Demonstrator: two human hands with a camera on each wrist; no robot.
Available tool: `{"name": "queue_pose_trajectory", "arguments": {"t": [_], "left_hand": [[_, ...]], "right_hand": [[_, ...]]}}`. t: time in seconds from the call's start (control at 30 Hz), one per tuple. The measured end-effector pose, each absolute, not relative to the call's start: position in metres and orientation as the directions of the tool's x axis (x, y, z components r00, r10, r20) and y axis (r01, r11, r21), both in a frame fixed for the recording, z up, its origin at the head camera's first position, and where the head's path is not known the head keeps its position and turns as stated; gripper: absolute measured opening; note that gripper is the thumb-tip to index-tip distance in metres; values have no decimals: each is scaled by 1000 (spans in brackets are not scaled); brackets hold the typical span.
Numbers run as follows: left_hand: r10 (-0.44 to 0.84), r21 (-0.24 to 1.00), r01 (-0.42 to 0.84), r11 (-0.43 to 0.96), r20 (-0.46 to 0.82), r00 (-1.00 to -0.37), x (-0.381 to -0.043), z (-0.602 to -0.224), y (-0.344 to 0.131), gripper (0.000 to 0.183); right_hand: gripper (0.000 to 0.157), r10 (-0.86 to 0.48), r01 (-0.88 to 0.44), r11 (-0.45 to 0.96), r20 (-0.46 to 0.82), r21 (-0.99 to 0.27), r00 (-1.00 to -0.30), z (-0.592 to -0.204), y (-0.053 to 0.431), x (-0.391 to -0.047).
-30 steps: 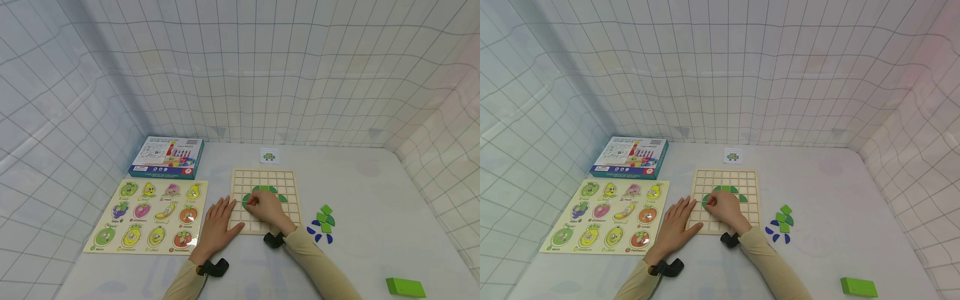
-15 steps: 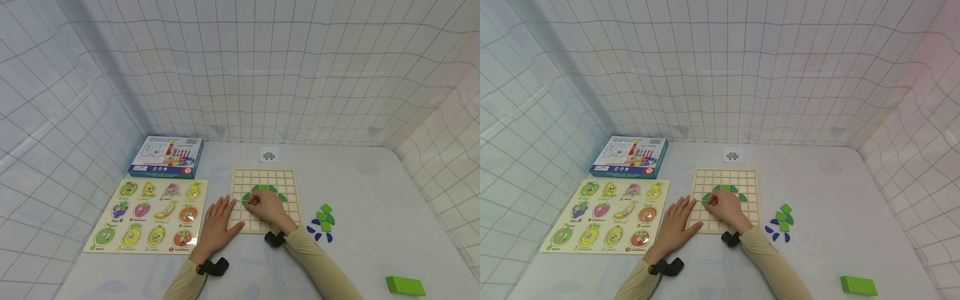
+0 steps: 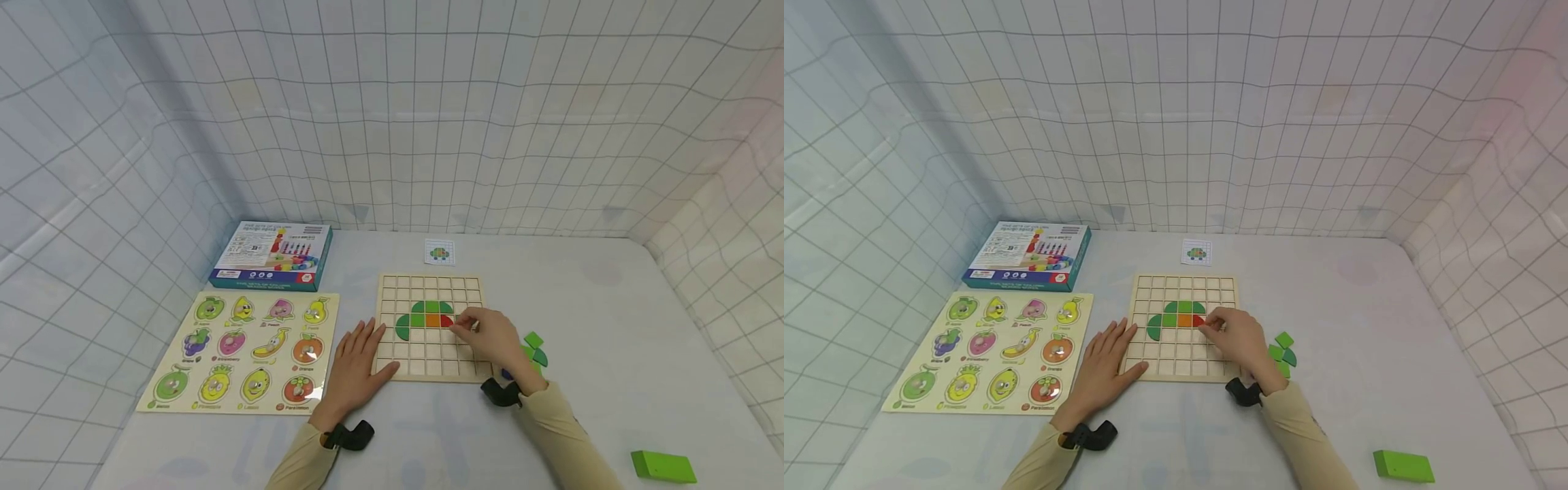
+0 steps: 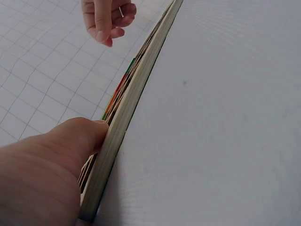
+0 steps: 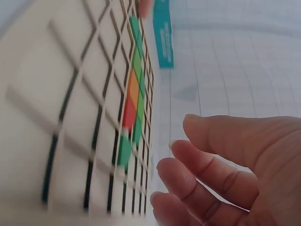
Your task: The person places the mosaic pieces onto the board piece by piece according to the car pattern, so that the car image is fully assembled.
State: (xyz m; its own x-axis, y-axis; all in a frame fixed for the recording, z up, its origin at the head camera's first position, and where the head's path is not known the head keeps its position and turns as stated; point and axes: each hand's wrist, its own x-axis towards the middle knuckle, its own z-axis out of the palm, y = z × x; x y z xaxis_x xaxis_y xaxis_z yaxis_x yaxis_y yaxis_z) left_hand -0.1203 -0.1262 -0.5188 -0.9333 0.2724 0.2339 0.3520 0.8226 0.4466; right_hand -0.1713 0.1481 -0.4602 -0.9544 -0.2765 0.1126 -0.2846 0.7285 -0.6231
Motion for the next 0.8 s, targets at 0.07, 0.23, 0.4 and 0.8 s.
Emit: {"name": "queue_pose_trajectory", "arguments": {"t": [0.07, 0.23, 0.4, 0.8], "left_hand": [[274, 447, 358, 820, 243, -931, -120, -518, -126, 72], [277, 442, 379, 813, 279, -920, -120, -519, -126, 71], [279, 431, 386, 815, 292, -915, -120, -519, -126, 70], [278, 444, 396, 804, 309, -910, -119, -519, -126, 71]], "right_hand": [[12, -247, -260, 742, 107, -618, -963, -457, 164, -170], [14, -175, -185, 784, 74, -592, -982, -455, 201, -166], [20, -141, -130, 831, 22, -540, -990, -453, 230, -160], [34, -62, -7, 877, -100, -480, -993, -456, 260, -150]]}}
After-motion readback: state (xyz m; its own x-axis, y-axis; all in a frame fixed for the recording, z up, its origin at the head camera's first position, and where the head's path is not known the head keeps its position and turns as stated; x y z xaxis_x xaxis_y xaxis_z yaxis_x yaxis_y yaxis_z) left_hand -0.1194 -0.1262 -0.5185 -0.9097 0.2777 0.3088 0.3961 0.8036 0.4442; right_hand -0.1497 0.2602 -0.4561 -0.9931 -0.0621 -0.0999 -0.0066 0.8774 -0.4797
